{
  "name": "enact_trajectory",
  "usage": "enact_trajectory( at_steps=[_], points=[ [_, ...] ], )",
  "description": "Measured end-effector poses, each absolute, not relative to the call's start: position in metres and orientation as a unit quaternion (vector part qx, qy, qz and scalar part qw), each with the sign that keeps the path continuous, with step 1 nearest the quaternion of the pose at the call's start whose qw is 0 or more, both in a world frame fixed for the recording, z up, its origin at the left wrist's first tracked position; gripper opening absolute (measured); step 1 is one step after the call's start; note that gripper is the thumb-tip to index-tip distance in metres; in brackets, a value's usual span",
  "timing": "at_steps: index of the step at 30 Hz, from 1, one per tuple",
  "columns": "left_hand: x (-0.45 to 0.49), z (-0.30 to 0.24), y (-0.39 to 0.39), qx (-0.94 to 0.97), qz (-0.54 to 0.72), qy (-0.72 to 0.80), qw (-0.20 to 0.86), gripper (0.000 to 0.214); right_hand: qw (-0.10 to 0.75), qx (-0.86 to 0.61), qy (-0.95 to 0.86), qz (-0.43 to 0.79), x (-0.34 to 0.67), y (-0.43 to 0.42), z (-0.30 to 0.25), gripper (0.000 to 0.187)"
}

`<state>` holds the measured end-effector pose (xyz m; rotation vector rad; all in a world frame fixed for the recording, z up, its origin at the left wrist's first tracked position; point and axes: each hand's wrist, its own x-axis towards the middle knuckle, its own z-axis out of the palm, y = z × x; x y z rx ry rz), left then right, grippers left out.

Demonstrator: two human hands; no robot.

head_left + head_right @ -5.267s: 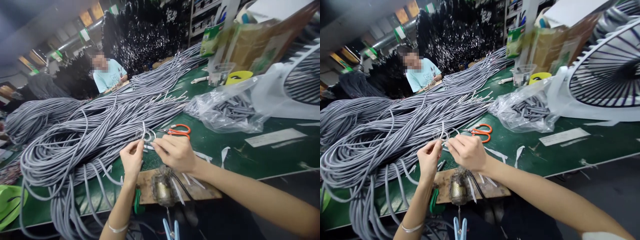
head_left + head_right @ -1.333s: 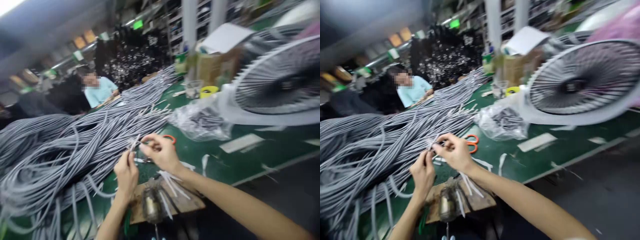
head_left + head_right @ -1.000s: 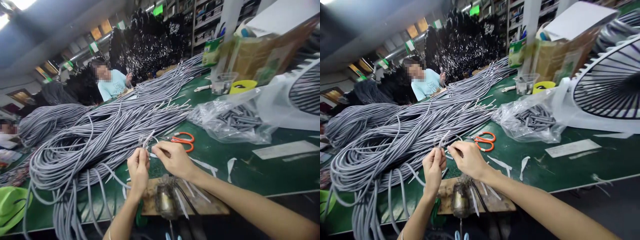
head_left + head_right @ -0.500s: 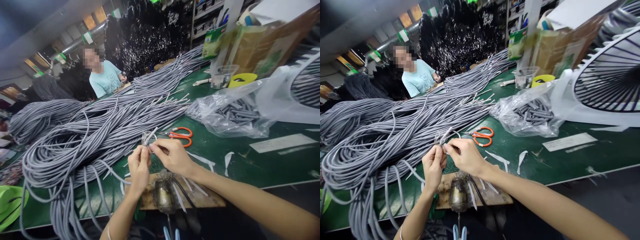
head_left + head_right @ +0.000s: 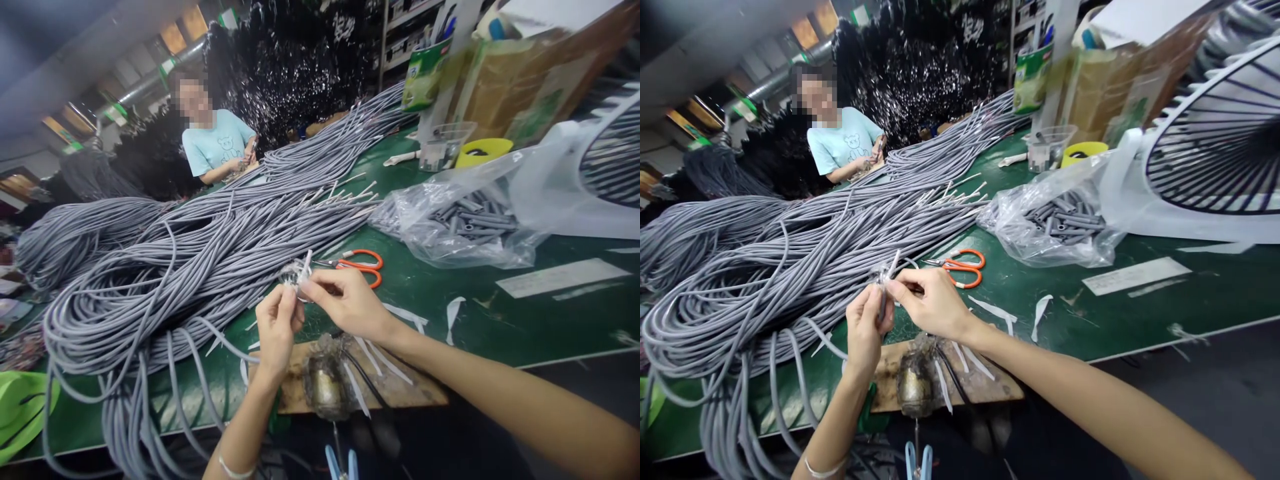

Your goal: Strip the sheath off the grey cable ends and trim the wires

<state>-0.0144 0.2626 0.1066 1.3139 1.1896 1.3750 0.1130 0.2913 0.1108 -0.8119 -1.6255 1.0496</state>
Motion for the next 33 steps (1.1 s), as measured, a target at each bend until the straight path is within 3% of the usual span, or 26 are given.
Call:
enact_trajectory(
  at_steps=[9,14,20,22,24,27,33],
  points=[
    [-0.01,0.108,0.265,0.522,0.588,0.492,0.374,0.045,0.544,-0.282,-0.657,0.438,0.125,0.284,0.12,0.041],
    [-0.013,0.109,0.263,0.512,0.61,0.487,0.359,0.046,0.633,-0.275,-0.556,0.464,0.126,0.287,0.115,0.041],
    [-0.05,0.112,0.273,0.318,0.707,0.508,0.375,0.043,0.785,-0.233,-0.388,0.424,0.156,0.301,0.141,0.049],
    [-0.048,0.111,0.274,0.345,0.69,0.491,0.405,0.041,0.732,-0.275,-0.421,0.46,0.146,0.301,0.136,0.042],
    [-0.037,0.112,0.275,0.402,0.656,0.477,0.425,0.038,0.606,-0.349,-0.53,0.479,0.127,0.298,0.124,0.032],
    [-0.018,0.118,0.277,0.469,0.604,0.483,0.425,0.032,0.487,-0.378,-0.614,0.492,0.106,0.295,0.107,0.036],
    [-0.007,0.129,0.285,0.484,0.574,0.502,0.431,0.028,0.532,-0.376,-0.581,0.488,0.112,0.3,0.11,0.028]
  ],
)
